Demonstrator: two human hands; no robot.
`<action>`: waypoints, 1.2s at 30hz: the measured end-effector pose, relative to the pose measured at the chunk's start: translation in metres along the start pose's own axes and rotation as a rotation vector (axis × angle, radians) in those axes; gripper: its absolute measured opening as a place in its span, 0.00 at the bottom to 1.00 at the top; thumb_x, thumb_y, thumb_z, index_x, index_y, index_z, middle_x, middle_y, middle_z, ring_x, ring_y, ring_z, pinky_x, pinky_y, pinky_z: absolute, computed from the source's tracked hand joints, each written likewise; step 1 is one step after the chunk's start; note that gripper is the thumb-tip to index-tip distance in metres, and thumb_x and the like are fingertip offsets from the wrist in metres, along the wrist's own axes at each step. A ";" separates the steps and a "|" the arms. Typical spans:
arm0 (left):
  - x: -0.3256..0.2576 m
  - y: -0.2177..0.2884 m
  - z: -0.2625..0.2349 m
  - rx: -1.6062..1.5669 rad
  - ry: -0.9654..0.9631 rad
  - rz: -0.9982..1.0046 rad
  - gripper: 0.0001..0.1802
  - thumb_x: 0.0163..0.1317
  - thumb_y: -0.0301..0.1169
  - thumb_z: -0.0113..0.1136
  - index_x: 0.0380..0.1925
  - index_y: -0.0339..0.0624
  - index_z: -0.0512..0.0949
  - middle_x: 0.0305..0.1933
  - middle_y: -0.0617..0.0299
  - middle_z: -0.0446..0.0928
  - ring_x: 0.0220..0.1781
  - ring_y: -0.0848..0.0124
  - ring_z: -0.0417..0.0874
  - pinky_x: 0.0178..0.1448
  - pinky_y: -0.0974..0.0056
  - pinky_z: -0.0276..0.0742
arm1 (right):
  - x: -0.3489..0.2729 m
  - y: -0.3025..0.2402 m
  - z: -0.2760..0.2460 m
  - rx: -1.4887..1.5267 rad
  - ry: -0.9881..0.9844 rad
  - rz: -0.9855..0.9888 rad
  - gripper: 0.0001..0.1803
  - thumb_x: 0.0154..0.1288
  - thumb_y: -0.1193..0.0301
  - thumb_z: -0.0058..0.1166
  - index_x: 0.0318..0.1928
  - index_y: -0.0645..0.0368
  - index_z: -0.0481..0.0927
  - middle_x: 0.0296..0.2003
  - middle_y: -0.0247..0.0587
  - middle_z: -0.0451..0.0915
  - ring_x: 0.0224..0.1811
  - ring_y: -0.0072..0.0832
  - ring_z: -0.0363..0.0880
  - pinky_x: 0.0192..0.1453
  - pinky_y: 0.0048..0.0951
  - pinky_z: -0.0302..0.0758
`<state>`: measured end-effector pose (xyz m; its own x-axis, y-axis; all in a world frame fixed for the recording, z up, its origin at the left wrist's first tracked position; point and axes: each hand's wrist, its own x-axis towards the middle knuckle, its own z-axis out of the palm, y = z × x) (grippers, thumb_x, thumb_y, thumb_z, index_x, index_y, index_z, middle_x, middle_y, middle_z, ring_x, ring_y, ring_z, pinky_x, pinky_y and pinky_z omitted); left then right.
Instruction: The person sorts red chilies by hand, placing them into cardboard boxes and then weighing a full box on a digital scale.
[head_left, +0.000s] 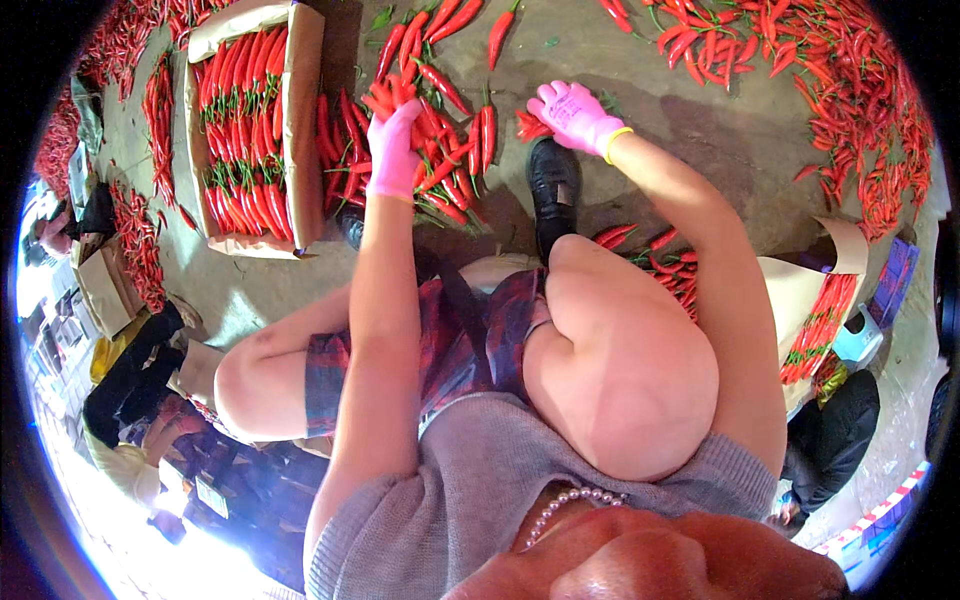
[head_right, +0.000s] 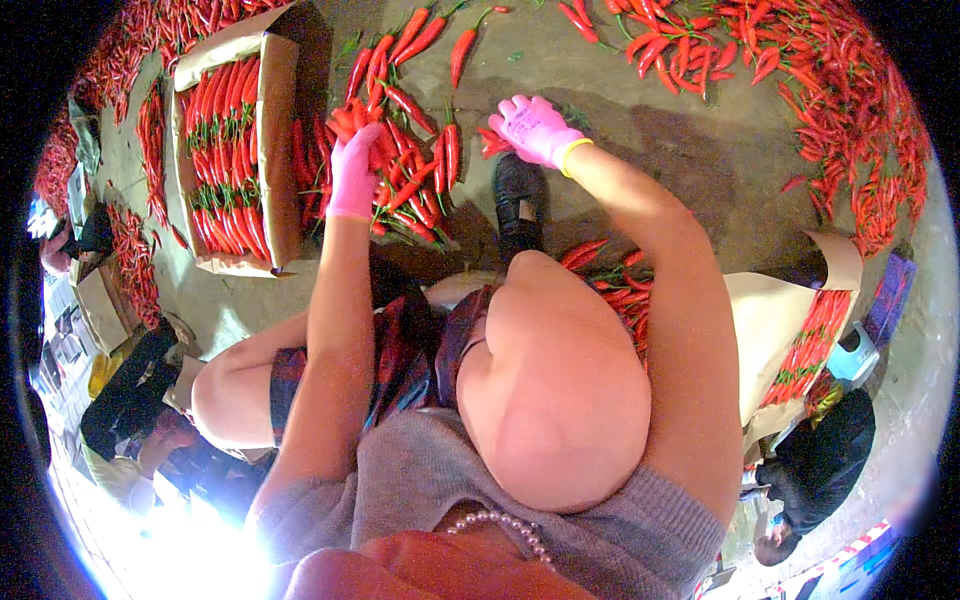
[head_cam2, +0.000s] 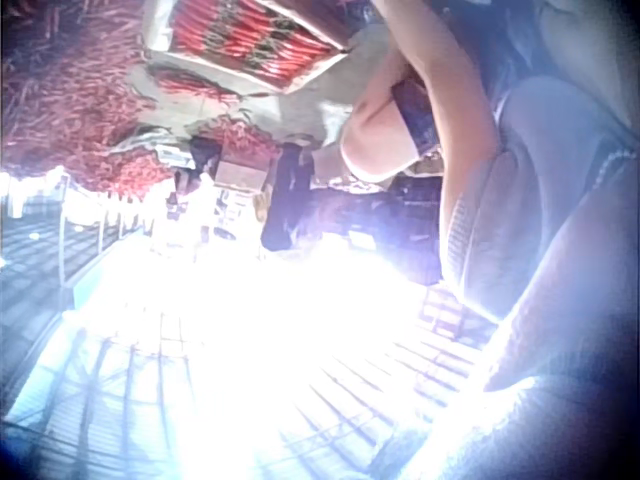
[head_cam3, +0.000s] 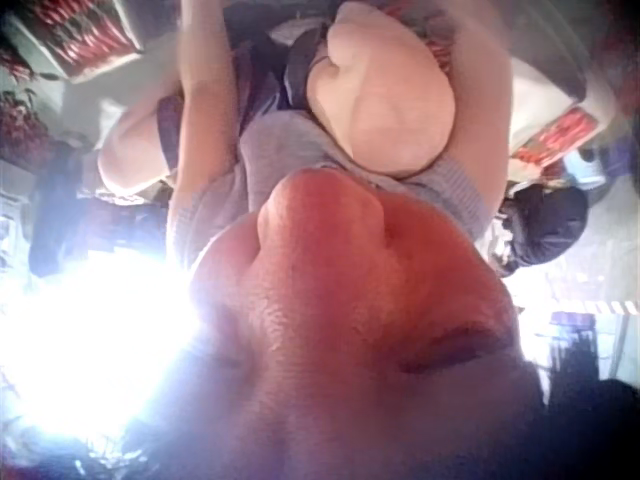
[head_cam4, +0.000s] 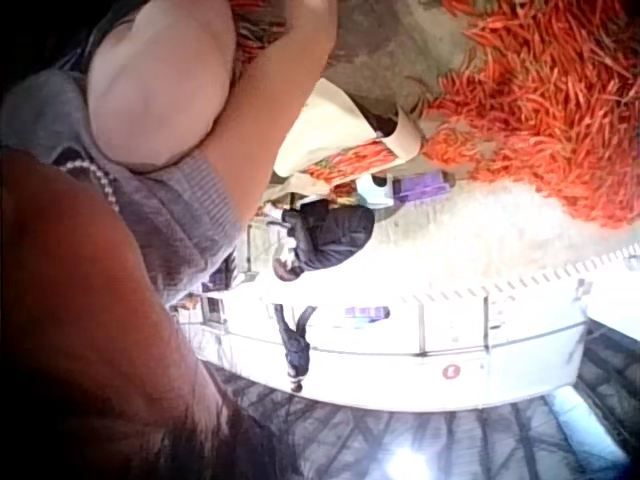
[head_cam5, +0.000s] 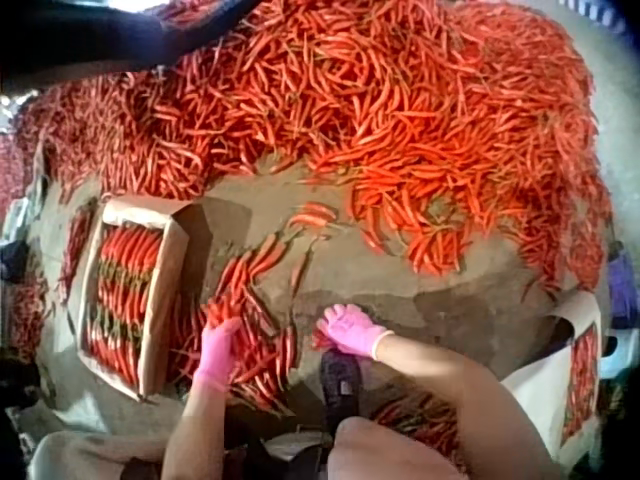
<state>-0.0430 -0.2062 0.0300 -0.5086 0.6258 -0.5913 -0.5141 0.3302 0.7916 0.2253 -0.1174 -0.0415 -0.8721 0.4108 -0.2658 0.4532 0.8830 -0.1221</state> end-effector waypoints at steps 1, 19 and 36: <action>-0.006 -0.011 -0.023 -0.069 -0.014 -0.002 0.08 0.59 0.23 0.63 0.39 0.42 0.78 0.28 0.67 0.78 0.23 0.75 0.78 0.27 0.67 0.74 | 0.001 -0.002 0.002 -0.029 0.021 -0.055 0.16 0.61 0.69 0.53 0.50 0.51 0.76 0.43 0.36 0.77 0.50 0.37 0.77 0.48 0.41 0.75; -0.062 -0.135 0.038 -0.496 -0.102 0.007 0.30 0.52 0.12 0.57 0.58 0.38 0.74 0.51 0.59 0.82 0.52 0.70 0.84 0.58 0.63 0.79 | 0.101 -0.042 -0.079 0.905 -0.567 0.040 0.35 0.47 0.72 0.64 0.61 0.60 0.75 0.45 0.49 0.84 0.45 0.35 0.82 0.50 0.35 0.78; -0.081 -0.026 -0.002 -0.136 -0.331 -0.135 0.16 0.60 0.22 0.65 0.50 0.38 0.80 0.41 0.63 0.83 0.38 0.72 0.84 0.45 0.64 0.82 | 0.001 -0.089 -0.120 2.032 -0.247 0.509 0.22 0.61 0.74 0.63 0.57 0.60 0.78 0.49 0.37 0.84 0.51 0.31 0.83 0.57 0.36 0.79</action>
<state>0.0103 -0.2666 0.0572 -0.1911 0.7847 -0.5897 -0.6591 0.3426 0.6695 0.1614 -0.1685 0.0833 -0.6773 0.2956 -0.6737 0.2510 -0.7680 -0.5892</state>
